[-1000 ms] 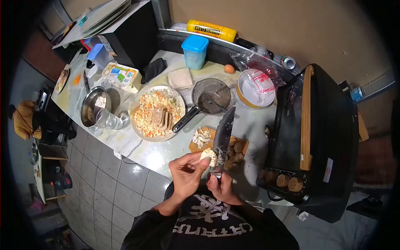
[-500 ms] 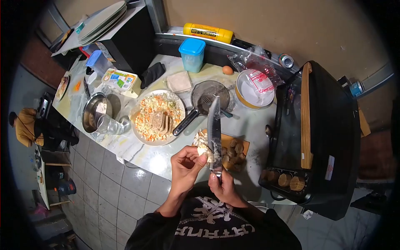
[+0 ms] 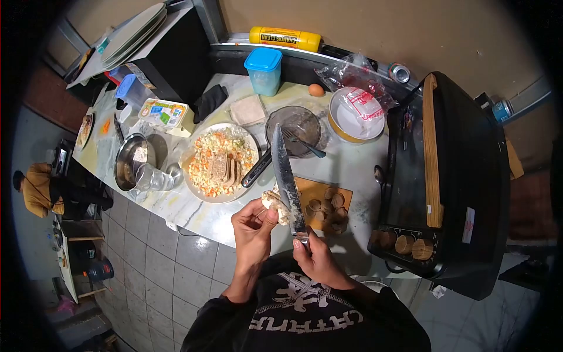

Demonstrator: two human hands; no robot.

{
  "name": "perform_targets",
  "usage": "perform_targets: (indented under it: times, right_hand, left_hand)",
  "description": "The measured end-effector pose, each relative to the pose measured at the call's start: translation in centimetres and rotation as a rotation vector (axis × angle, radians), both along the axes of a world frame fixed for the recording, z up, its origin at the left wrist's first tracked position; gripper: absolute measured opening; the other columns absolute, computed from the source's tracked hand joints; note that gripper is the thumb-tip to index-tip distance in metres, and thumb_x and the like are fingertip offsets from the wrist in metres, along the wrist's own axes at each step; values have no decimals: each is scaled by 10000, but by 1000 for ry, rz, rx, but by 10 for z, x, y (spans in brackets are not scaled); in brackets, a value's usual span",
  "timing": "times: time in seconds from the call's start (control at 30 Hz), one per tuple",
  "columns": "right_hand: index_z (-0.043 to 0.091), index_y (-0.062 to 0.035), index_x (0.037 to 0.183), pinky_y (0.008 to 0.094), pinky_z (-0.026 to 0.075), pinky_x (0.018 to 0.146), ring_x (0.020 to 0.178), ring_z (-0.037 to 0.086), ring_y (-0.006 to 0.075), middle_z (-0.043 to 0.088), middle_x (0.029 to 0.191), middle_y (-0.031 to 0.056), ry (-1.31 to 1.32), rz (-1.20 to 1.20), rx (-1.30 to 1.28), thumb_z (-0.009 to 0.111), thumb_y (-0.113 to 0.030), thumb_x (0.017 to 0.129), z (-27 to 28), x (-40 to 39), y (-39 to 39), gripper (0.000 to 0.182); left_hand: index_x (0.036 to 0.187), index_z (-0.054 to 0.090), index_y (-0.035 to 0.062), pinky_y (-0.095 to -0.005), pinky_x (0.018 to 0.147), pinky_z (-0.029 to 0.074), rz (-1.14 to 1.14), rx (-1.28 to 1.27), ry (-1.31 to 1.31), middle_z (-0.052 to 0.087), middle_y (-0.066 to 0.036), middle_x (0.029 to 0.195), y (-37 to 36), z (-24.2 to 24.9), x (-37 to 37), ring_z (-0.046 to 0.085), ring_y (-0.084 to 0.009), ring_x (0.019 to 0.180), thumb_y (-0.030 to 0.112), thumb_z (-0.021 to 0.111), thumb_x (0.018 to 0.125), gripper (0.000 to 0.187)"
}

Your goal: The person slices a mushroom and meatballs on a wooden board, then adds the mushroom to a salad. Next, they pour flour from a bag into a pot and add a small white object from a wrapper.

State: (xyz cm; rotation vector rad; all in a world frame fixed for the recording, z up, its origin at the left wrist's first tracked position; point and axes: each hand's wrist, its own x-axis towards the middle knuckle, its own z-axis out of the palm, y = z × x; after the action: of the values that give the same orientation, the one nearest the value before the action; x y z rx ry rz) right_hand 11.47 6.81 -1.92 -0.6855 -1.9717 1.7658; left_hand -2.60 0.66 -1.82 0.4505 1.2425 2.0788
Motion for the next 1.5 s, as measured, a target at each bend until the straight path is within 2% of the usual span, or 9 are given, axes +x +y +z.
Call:
perform_targets:
  times: [0.57,0.6,0.67,0.8,0.87,0.9,1.0,1.07,1.5]
  right_hand:
    - [454,74,1091,411,469,591,682,627,386,606,775,237,-18,36,85,533,-106,919,2,0,8,261]
    - [454,74,1091,411,469,591,682,627,386,606,775,237,-17,35,83,533,-106,919,2,-1,8,261]
    - [493,64,1096,315,421,540,557,505,170,545,666,119,48,-27,131,527,-103,932,1,-3,7,237]
    - [494,59,1100,323,430,549,557,517,191,553,676,132,10,-9,90,534,-107,929,10,-3,9,241]
    - [454,55,1083,405,449,549,642,616,384,599,730,222,-23,22,123,541,-110,916,13,-3,11,250]
    - [454,55,1083,405,449,549,642,616,384,599,730,222,-22,20,123,541,-110,916,14,-3,12,250]
    - [458,47,1057,401,439,530,607,607,377,584,685,209,-50,35,103,551,-116,914,14,-2,13,235]
    - [511,50,1042,290,382,488,504,471,132,510,598,88,26,2,62,570,-115,917,10,0,14,215]
    - [514,36,968,287,348,444,447,441,120,466,531,68,-30,59,118,591,-114,905,20,7,19,180]
  left_hand:
    - [1060,594,-66,-275,755,513,6,90,-251,678,-112,952,6,-7,16,640,-135,814,55,604,911,193]
    - [1060,594,-66,-275,755,513,5,88,-251,678,-112,952,7,-7,18,640,-135,814,55,604,911,193]
    - [1081,580,-62,-287,784,516,15,128,-288,675,-122,978,8,-7,22,644,-151,850,51,584,921,197]
    - [1075,565,-24,-332,896,468,-31,133,-250,656,-105,1029,4,-12,23,626,-176,945,86,574,930,182]
    - [1111,543,-15,-349,912,465,-13,152,-260,651,-100,1033,6,-11,24,626,-176,941,86,582,925,216]
    - [1111,543,-15,-349,912,465,-16,151,-258,651,-100,1033,6,-10,24,626,-176,941,86,582,925,216]
    - [1104,542,-44,-295,825,512,-12,180,-282,655,-128,1040,7,-8,17,637,-159,894,49,586,919,212]
    - [1098,517,-29,-277,825,506,-122,90,-115,649,-120,1045,4,-6,2,629,-144,907,23,626,887,243]
    - [1108,533,-56,-282,778,523,-258,-8,91,670,-101,941,-3,4,-23,638,-140,837,43,685,846,319]
